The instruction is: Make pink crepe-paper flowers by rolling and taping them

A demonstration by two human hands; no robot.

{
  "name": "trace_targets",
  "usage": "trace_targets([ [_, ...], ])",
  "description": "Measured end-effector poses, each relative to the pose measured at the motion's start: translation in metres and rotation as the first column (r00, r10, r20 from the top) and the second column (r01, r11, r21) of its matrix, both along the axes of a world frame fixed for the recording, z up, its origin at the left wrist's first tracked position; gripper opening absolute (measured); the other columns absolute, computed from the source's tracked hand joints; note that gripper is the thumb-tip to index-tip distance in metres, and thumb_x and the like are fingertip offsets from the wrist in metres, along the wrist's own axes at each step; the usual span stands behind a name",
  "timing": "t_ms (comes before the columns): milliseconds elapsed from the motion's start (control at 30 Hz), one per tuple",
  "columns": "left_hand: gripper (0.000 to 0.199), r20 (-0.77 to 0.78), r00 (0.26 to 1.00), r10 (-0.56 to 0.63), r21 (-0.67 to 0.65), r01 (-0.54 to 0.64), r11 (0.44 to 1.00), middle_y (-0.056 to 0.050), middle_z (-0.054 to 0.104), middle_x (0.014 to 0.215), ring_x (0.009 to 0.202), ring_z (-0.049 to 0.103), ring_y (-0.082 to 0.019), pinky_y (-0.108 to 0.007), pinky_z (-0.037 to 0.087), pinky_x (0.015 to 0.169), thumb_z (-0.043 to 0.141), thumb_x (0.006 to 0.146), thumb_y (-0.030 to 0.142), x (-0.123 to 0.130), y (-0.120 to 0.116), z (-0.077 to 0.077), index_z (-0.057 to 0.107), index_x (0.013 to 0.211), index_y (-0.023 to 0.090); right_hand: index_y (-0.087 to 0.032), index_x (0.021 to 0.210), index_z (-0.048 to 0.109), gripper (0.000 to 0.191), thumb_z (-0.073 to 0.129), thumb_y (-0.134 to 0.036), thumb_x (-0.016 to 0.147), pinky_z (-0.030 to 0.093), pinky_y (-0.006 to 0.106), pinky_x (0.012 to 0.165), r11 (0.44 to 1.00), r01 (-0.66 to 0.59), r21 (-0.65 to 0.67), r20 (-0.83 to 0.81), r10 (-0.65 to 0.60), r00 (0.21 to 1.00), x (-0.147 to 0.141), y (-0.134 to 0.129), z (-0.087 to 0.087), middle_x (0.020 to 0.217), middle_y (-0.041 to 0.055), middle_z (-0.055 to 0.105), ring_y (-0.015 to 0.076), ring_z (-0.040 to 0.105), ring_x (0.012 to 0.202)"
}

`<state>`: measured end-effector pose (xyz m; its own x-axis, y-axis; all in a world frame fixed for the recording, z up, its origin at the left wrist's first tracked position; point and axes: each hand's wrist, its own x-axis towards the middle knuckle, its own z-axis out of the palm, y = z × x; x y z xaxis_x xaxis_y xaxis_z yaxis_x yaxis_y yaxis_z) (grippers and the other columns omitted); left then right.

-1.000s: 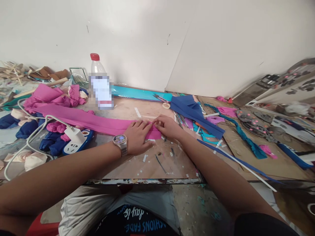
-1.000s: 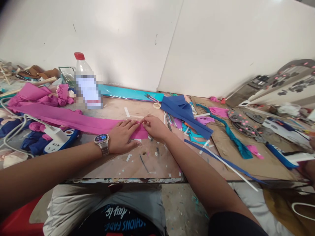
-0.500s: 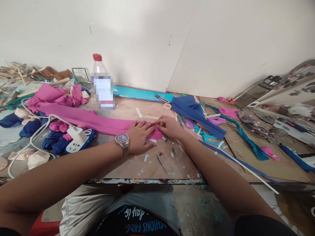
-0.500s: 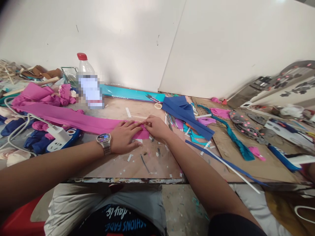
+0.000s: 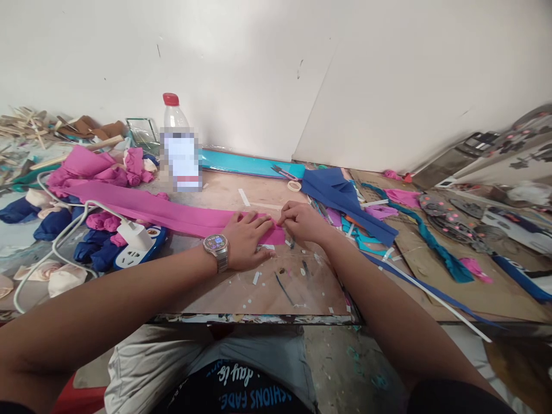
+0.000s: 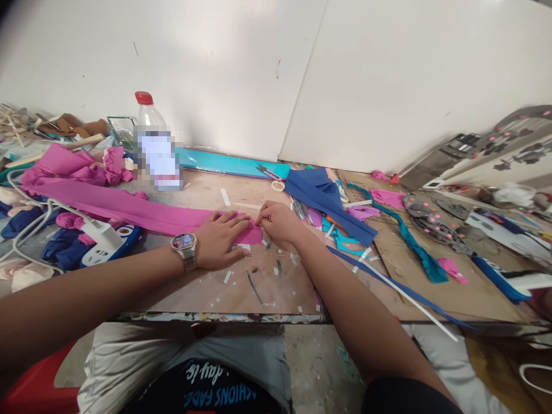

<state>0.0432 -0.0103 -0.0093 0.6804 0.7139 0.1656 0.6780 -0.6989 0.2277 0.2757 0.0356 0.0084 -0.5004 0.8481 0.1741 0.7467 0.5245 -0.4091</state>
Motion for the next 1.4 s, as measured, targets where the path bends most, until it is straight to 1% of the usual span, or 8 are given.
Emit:
trace_targets([
  [267,0.076,-0.034,0.999,0.015,-0.011,-0.016,1.000,-0.011,0.040,0.165,0.150,0.036,-0.038,-0.060,0.027,0.117,0.043,0.095,0.068,0.000,0.001,-0.003,0.042,0.156,0.022,-0.016,0.064,0.075,0.029,0.051,-0.002,0.076,0.045,0.027,0.076,0.999,0.023,-0.022,0.109,-0.021,0.994,0.004,-0.002,0.008,0.081,0.0056,0.072,0.0158,0.065,0.074],
  [333,0.077,-0.040,0.999,0.022,-0.013,-0.023,1.000,-0.010,0.038,0.166,0.151,0.035,-0.038,-0.060,0.026,0.119,0.042,0.095,0.068,0.000,0.000,-0.003,0.041,0.158,0.023,-0.016,0.068,0.076,0.028,0.052,-0.003,0.076,0.045,0.027,0.075,0.999,0.048,-0.020,0.113,-0.046,0.992,0.004,-0.001,0.007,0.082,0.0058,0.074,0.0163,0.065,0.074],
  [467,0.078,-0.058,0.998,0.031,-0.014,-0.032,0.999,-0.010,0.035,0.168,0.151,0.034,-0.039,-0.061,0.026,0.120,0.039,0.096,0.069,0.000,-0.002,-0.004,0.039,0.160,0.024,-0.017,0.089,0.080,0.024,0.059,-0.009,0.081,0.046,0.027,0.077,0.994,0.107,-0.013,0.090,-0.106,0.990,0.005,0.000,0.004,0.092,0.0055,0.077,0.0172,0.066,0.079],
  [567,0.079,-0.072,0.997,0.034,-0.015,-0.035,0.999,-0.011,0.034,0.168,0.152,0.033,-0.039,-0.061,0.026,0.120,0.036,0.097,0.068,0.000,-0.003,-0.004,0.037,0.161,0.022,-0.018,0.096,0.079,0.020,0.064,-0.015,0.083,0.046,0.027,0.076,0.992,0.122,-0.033,0.073,-0.120,0.990,0.006,0.001,0.001,0.094,0.0049,0.077,0.0165,0.066,0.078],
  [700,0.079,-0.082,0.996,0.042,-0.006,-0.043,0.999,-0.012,0.034,0.168,0.152,0.033,-0.038,-0.060,0.027,0.120,0.036,0.098,0.068,0.000,-0.004,-0.004,0.037,0.161,0.021,-0.019,0.095,0.078,0.016,0.066,-0.019,0.084,0.045,0.026,0.072,0.992,0.119,-0.036,0.057,-0.117,0.992,0.008,0.003,-0.003,0.092,0.0039,0.077,0.0145,0.062,0.071],
  [900,0.079,-0.090,0.995,0.047,0.001,-0.047,0.999,-0.013,0.033,0.168,0.152,0.034,-0.038,-0.059,0.028,0.121,0.035,0.097,0.069,0.000,-0.004,-0.003,0.038,0.160,0.021,-0.020,0.095,0.079,0.015,0.067,-0.022,0.085,0.045,0.025,0.070,0.994,0.096,-0.049,0.022,-0.095,0.995,0.010,0.004,-0.007,0.089,0.0030,0.077,0.0140,0.062,0.070],
  [1100,0.080,-0.089,0.995,0.051,0.005,-0.051,0.999,-0.014,0.035,0.167,0.151,0.035,-0.038,-0.059,0.028,0.121,0.040,0.097,0.067,0.001,-0.004,-0.002,0.040,0.159,0.017,-0.019,0.094,0.079,0.017,0.065,-0.016,0.084,0.045,0.025,0.071,0.993,0.103,-0.061,0.025,-0.102,0.995,0.010,0.003,-0.005,0.094,0.0027,0.077,0.0124,0.061,0.069],
  [1400,0.078,-0.073,0.997,0.040,-0.004,-0.040,0.999,-0.015,0.035,0.167,0.152,0.034,-0.038,-0.060,0.028,0.120,0.038,0.097,0.067,0.000,-0.004,-0.002,0.040,0.158,0.019,-0.018,0.096,0.079,0.018,0.069,-0.022,0.082,0.046,0.025,0.069,0.985,0.120,-0.126,0.002,-0.121,0.993,0.009,0.004,-0.004,0.087,0.0029,0.076,0.0130,0.061,0.068],
])
